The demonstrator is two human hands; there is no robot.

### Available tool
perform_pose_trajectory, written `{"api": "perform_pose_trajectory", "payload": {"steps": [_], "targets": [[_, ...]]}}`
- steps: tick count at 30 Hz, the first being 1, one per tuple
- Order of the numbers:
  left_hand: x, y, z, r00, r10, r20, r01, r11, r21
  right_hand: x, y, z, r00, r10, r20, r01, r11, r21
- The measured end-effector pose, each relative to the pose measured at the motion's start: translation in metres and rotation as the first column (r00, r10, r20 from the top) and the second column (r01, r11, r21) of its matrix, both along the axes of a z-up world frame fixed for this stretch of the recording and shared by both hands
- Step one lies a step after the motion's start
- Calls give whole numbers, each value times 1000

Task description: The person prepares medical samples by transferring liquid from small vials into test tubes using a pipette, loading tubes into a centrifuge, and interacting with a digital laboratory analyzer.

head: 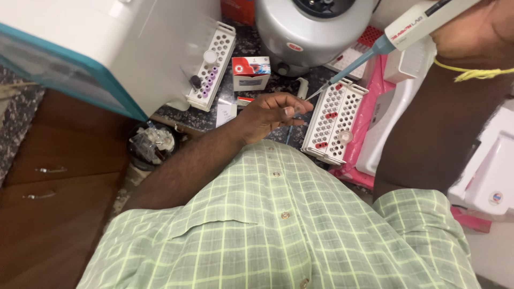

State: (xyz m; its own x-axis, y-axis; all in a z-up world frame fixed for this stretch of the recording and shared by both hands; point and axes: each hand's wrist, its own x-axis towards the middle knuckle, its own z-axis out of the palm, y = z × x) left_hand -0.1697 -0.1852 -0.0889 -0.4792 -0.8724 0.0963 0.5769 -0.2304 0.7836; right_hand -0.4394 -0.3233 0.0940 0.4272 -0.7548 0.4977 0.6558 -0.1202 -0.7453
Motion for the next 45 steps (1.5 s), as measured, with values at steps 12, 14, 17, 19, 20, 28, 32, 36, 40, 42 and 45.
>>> {"api": "perform_pose_trajectory", "payload": {"steps": [12,14,17,19,20,28,32,36,40,42,45], "targets": [[-56,-31,-1,741,337,581,26,850,-527,-154,100,-50,907,-421,1,420,904,74],[-71,-44,-14,700,367,613,53,829,-557,-179,125,-63,873,-488,-6,486,869,97],[-93,-67,-36,613,421,669,124,785,-607,-213,162,-80,818,-574,-25,573,810,126],[-109,-86,-52,626,655,424,22,528,-849,-232,183,-88,782,-622,-42,621,772,138],[-117,-94,-61,636,642,427,36,528,-848,-241,193,-93,766,-642,-41,640,754,147],[-176,-143,-132,481,525,702,169,730,-662,-290,249,-124,646,-760,-68,754,622,211],[-192,-150,-145,421,504,754,248,735,-631,-316,254,-132,630,-770,-98,766,597,237],[-198,-155,-141,389,437,811,319,762,-563,-338,250,-140,636,-762,-119,760,593,265],[-201,-154,-133,378,438,816,351,747,-564,-352,242,-147,653,-746,-130,745,602,289],[-199,-151,-130,357,457,815,371,731,-572,-357,236,-151,666,-734,-131,734,613,293],[-198,-148,-131,362,501,786,388,686,-616,-362,232,-155,684,-718,-129,717,630,299]]}}
